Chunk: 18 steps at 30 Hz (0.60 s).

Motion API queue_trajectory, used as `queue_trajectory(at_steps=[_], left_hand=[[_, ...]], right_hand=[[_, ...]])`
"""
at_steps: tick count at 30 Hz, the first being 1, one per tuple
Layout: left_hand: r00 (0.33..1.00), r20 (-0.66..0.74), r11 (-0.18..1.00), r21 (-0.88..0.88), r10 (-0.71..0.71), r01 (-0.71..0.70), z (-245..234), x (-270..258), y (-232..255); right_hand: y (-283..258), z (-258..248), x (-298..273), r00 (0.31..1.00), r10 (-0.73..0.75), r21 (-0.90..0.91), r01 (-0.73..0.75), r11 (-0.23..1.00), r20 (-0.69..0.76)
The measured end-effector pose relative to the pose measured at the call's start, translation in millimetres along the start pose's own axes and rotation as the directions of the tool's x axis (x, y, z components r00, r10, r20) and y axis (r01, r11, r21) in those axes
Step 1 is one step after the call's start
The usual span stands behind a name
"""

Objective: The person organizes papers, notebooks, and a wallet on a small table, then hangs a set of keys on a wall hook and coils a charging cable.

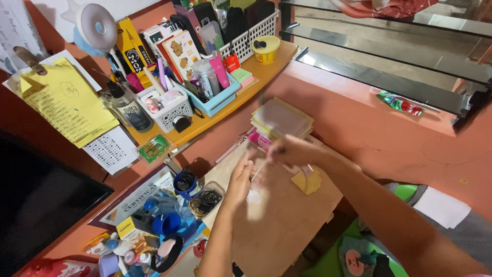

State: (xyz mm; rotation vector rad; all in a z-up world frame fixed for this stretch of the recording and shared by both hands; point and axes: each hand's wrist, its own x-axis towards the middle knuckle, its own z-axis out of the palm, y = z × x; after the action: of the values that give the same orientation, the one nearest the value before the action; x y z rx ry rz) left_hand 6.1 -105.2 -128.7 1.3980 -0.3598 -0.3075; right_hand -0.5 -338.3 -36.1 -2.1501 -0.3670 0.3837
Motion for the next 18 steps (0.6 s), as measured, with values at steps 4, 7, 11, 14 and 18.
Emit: queue_trajectory(at_steps=[4,7,11,14,18], left_hand=[[0.949,0.286,0.958,-0.208,-0.135,0.199,-5.5,-8.6,1.6],[0.888,0.451,0.826,-0.464,-0.091,0.320,-8.6,-20.0,22.7],[0.968,0.240,0.641,-0.755,0.067,0.143,13.3,-24.3,55.8],[0.988,-0.045,0.609,-0.783,0.149,-0.128,27.1,-21.5,75.0],[0.920,-0.392,0.693,-0.655,0.030,-0.302,20.5,-11.1,75.2]], right_hand=[[0.6,-0.2,8.9,0.991,-0.090,0.111,0.101,0.989,-0.101],[5.2,13.0,15.3,0.989,-0.059,0.196,0.086,0.977,-0.137],[8.1,36.0,14.3,0.991,-0.075,0.293,0.106,0.950,-0.114],[10.1,51.4,6.6,0.993,-0.104,0.346,0.120,0.931,-0.064],[21.7,59.7,2.6,0.992,-0.125,0.281,0.126,0.951,-0.020]])
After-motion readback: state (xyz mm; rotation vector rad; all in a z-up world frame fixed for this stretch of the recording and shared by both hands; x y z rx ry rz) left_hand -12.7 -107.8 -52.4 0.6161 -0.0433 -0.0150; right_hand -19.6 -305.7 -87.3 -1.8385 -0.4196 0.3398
